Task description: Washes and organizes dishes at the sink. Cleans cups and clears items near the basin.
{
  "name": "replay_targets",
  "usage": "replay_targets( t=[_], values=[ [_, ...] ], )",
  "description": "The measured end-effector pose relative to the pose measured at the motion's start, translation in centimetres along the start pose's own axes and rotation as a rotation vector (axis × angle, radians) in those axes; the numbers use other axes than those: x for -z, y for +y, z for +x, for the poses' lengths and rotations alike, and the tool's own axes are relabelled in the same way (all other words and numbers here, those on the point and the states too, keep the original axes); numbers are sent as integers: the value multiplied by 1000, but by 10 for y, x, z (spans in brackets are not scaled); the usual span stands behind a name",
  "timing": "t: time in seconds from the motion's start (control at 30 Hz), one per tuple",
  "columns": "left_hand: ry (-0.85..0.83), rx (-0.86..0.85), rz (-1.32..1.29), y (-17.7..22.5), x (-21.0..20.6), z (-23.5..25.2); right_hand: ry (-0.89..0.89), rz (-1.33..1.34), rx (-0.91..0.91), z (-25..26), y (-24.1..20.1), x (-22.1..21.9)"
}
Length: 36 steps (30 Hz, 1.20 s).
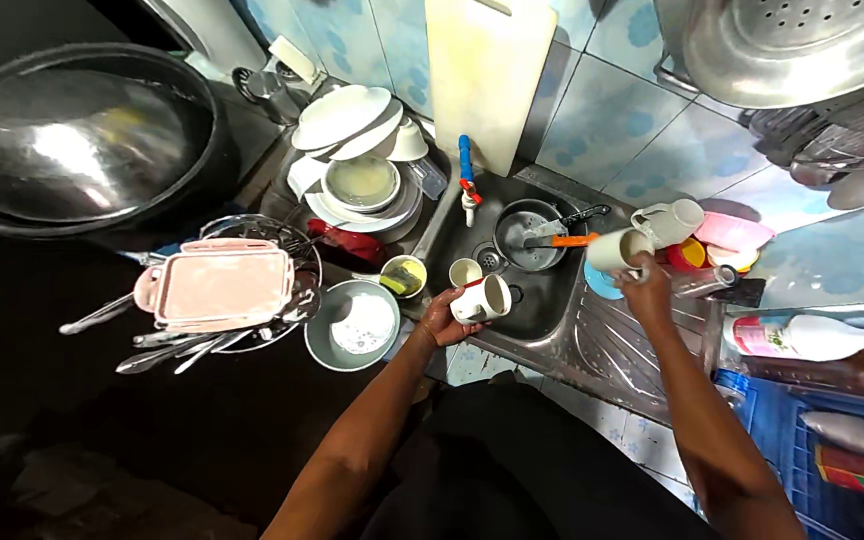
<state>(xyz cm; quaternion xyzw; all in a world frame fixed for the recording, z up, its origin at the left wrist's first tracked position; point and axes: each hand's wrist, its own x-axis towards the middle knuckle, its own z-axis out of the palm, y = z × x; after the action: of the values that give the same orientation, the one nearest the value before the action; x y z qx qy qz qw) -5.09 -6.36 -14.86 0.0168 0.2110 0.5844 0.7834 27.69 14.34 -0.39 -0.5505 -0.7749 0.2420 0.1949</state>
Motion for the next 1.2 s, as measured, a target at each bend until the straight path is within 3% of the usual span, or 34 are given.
replay_targets(
  t=[0.2,0.37,0.57,0.7,0.83,0.9,1.1,1.2],
  values=[
    [-54,-4,-43,1,5,2,-230,544,-186,82,-89,-120],
    [-60,-12,-38,3,5,2,-276,611,-329,141,-144,-210],
    [-21,-24,-41,2,3,0,-287,825,-570,167,-162,-265],
    [-62,-15,-65,1,6,0,-391,684,-553,170,-149,-287],
    [21,-52,-16,-1,-1,-6,-405,459,-448,150,-154,-294],
    [27,-59,-1,-2,-1,-5,-400,491,-470,139,-151,-298],
    [50,-16,-27,-3,10,-1,-587,689,-644,133,-165,-251],
    [30,-6,-34,-3,13,1,-642,807,-608,139,-152,-231]
  ],
)
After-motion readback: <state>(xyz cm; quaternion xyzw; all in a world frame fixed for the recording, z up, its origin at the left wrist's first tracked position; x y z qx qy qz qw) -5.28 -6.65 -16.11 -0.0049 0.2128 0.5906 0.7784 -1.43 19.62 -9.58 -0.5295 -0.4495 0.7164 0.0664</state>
